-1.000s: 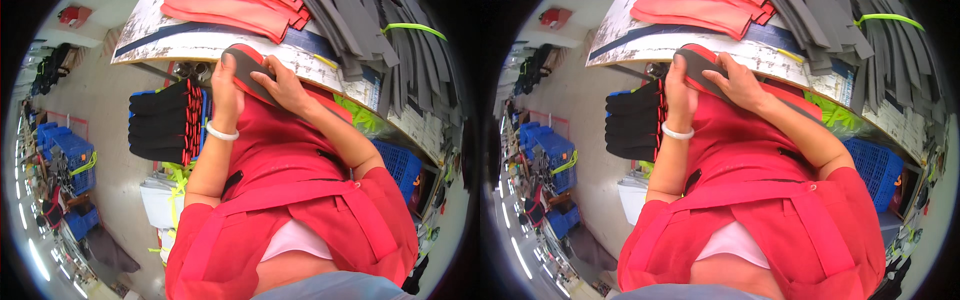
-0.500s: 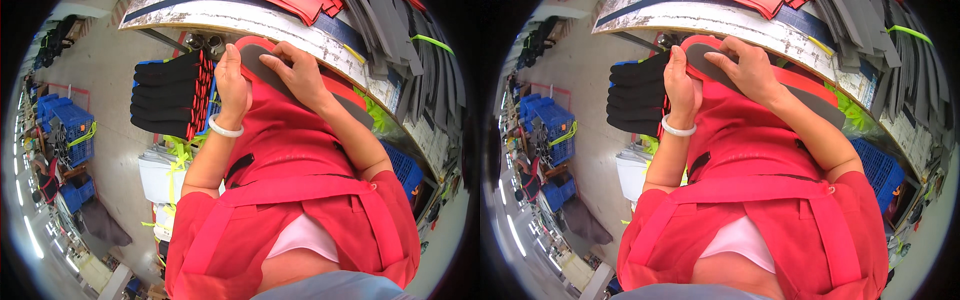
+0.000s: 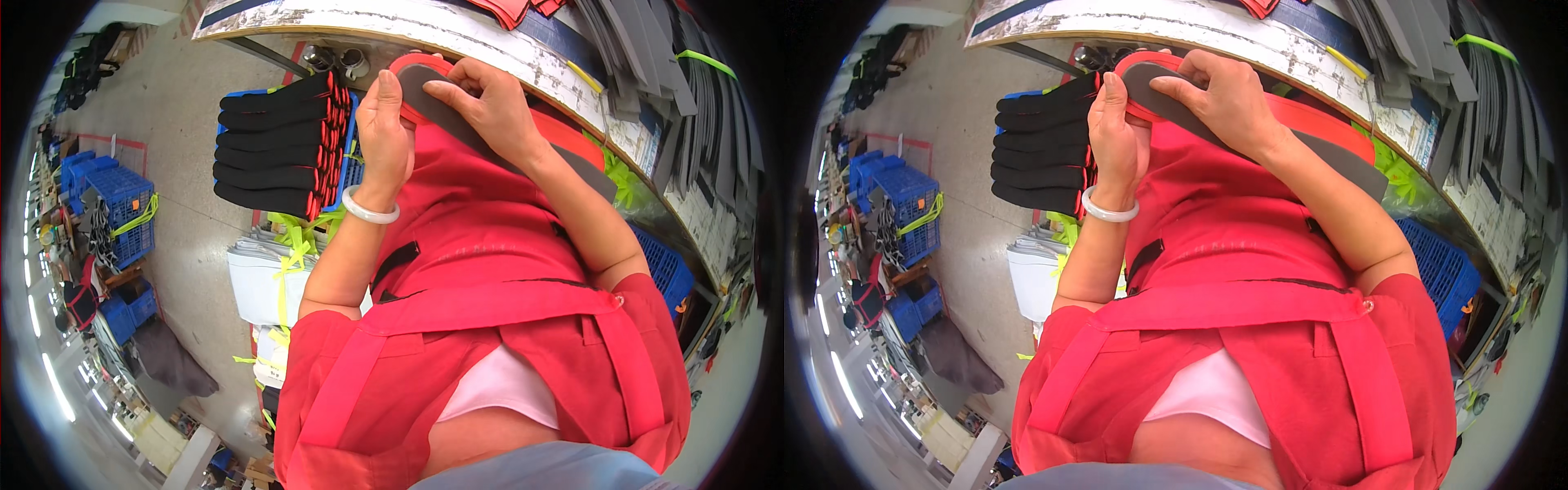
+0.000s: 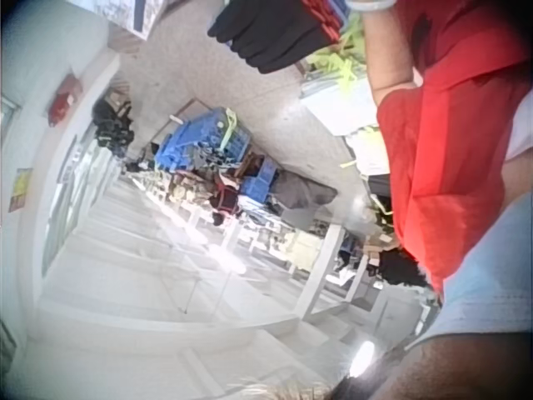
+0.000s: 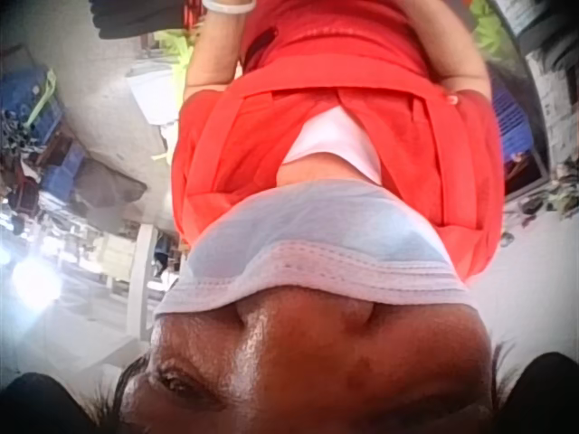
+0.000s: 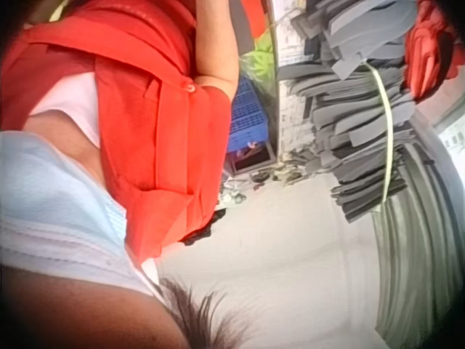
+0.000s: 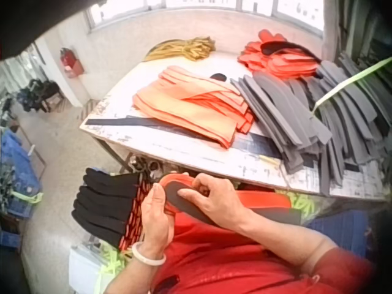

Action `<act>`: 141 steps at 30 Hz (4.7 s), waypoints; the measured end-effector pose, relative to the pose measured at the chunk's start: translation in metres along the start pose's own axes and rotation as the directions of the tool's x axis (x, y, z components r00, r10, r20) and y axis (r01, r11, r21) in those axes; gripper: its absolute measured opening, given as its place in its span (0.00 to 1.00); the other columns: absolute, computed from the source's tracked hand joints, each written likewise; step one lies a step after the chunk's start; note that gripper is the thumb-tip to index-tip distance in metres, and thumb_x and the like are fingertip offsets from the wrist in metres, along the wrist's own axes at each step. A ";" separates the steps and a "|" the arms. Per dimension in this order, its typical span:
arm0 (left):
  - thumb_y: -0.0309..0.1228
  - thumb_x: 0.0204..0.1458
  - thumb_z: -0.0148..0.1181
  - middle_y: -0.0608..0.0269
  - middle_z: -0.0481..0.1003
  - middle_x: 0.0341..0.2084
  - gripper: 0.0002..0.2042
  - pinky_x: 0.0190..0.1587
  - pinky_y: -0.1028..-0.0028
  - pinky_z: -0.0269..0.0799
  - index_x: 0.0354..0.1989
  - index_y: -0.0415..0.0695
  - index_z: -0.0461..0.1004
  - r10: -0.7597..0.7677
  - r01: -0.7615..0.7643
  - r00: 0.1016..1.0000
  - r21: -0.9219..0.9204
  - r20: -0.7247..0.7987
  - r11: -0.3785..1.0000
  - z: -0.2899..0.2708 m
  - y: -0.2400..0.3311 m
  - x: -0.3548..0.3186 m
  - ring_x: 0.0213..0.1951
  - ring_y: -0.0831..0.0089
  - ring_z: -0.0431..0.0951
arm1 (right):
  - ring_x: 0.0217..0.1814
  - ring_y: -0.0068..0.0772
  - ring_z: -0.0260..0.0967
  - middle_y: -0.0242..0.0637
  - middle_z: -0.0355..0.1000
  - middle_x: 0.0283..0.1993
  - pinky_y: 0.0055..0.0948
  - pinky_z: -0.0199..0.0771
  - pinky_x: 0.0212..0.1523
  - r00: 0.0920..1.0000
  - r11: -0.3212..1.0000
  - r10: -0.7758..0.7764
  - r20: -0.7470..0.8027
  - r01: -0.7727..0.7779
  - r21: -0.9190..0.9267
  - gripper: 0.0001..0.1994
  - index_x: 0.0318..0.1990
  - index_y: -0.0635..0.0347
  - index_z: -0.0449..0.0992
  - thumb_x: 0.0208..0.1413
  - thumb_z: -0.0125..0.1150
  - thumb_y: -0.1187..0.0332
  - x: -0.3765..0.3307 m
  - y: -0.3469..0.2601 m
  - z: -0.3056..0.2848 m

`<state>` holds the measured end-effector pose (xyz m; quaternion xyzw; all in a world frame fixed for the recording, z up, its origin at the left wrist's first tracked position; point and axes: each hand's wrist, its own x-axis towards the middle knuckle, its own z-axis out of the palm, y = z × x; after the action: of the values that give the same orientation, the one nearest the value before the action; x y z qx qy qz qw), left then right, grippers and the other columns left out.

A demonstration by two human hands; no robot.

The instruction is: Inspecting and manually pinning or stitching black and red fabric straps at a workbench.

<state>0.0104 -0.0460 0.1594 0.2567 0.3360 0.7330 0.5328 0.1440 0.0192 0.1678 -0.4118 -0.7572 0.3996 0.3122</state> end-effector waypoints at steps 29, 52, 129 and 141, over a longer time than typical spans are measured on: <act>0.22 0.58 0.50 0.56 0.76 0.44 0.13 0.51 0.71 0.73 0.50 0.32 0.71 -0.649 0.681 0.656 0.069 0.386 0.729 -0.073 0.011 0.004 0.44 0.70 0.77 | 0.26 0.20 0.63 0.35 0.70 0.24 0.27 0.67 0.29 0.946 0.991 0.100 0.308 -0.123 0.054 0.24 0.32 0.72 0.76 0.49 0.68 0.52 -0.028 -0.010 -0.004; 0.26 0.60 0.48 0.59 0.76 0.44 0.13 0.49 0.72 0.73 0.50 0.36 0.71 -0.576 0.690 0.660 -0.084 0.482 0.719 -0.076 -0.002 -0.022 0.43 0.73 0.77 | 0.30 0.09 0.63 0.23 0.70 0.28 0.16 0.64 0.30 0.874 0.947 0.162 0.457 -0.268 0.176 0.18 0.38 0.64 0.77 0.50 0.70 0.57 -0.039 0.004 -0.003; 0.31 0.45 0.60 0.58 0.74 0.19 0.10 0.32 0.67 0.74 0.15 0.43 0.70 -0.573 0.435 0.810 -0.525 -0.127 0.731 -0.041 -0.116 0.026 0.23 0.65 0.75 | 0.48 0.56 0.71 0.56 0.73 0.45 0.47 0.72 0.45 0.757 0.889 0.246 0.606 0.073 -0.452 0.16 0.44 0.66 0.72 0.49 0.58 0.66 -0.005 0.065 0.040; 0.35 0.53 0.60 0.60 0.74 0.23 0.10 0.35 0.66 0.76 0.27 0.43 0.71 -0.506 0.399 0.848 -0.435 -0.161 0.807 -0.062 -0.116 0.033 0.29 0.66 0.76 | 0.54 0.64 0.65 0.54 0.63 0.59 0.50 0.69 0.48 0.807 0.919 0.195 0.558 0.047 -0.390 0.29 0.61 0.56 0.58 0.47 0.51 0.76 -0.008 0.078 0.051</act>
<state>0.0251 -0.0038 0.0313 -0.0434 0.3063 0.6625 0.6822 0.1359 0.0213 0.0748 -0.3513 -0.8625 0.3620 -0.0400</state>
